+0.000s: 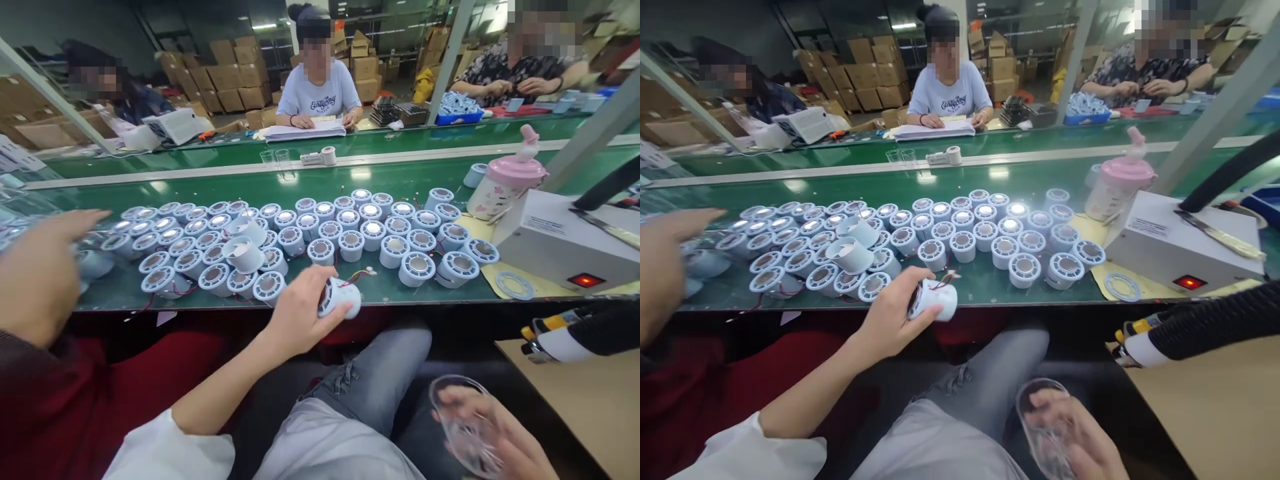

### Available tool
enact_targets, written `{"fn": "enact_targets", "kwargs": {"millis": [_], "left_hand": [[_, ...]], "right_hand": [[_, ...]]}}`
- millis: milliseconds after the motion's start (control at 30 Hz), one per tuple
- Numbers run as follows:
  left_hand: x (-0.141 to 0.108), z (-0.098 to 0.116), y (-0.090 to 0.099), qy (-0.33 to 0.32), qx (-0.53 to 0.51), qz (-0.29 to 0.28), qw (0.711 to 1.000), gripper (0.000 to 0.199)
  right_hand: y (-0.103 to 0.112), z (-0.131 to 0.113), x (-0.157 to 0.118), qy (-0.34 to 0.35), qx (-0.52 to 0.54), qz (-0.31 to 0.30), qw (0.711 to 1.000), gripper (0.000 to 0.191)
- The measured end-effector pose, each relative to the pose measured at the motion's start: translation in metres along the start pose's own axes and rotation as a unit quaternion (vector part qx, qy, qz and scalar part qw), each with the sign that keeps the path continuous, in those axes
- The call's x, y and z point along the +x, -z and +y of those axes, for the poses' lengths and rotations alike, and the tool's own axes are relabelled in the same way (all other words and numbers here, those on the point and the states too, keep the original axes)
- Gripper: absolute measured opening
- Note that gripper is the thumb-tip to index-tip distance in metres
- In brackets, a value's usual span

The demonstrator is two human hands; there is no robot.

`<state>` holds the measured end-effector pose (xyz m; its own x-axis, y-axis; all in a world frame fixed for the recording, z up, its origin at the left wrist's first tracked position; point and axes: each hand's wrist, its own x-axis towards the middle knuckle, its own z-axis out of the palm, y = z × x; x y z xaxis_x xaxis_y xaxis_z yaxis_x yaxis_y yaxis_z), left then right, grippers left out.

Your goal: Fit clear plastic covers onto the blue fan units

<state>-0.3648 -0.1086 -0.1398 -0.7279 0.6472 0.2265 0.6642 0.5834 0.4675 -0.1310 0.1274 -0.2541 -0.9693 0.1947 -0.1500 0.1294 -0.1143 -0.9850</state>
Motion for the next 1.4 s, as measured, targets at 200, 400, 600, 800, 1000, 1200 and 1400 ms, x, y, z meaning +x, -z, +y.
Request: {"fn": "enact_targets", "kwargs": {"millis": [200, 400, 600, 800, 1000, 1200, 1400], "left_hand": [[0.01, 0.03, -0.063, 0.029, -0.376, -0.359, 0.853, 0.032], [0.017, 0.045, -0.077, -0.121, -0.326, -0.395, 0.85, 0.021], [0.01, 0.047, -0.084, -0.082, -0.339, -0.303, 0.887, 0.05], [0.002, 0.042, -0.102, -0.132, -0.34, -0.277, 0.889, 0.065], [0.0, 0.045, -0.104, -0.09, -0.449, -0.366, 0.81, 0.068], [-0.003, 0.051, -0.099, 0.058, -0.547, -0.394, 0.736, 0.07], [-0.004, 0.051, -0.091, 0.021, -0.524, -0.4, 0.751, 0.077]], "right_hand": [[-0.035, -0.046, 0.016, 0.247, -0.48, 0.097, 0.836, 0.052], [-0.029, -0.055, 0.026, 0.174, -0.599, 0.107, 0.774, 0.03], [-0.03, -0.058, 0.018, 0.062, -0.325, 0.077, 0.941, 0.018], [-0.029, -0.06, 0.019, -0.004, -0.161, 0.151, 0.975, 0.033], [-0.01, -0.056, 0.019, -0.037, 0.027, 0.157, 0.987, 0.044], [-0.009, -0.052, 0.004, 0.116, -0.197, 0.063, 0.972, 0.042], [-0.015, -0.05, -0.006, 0.118, -0.231, 0.074, 0.963, 0.043]]}}
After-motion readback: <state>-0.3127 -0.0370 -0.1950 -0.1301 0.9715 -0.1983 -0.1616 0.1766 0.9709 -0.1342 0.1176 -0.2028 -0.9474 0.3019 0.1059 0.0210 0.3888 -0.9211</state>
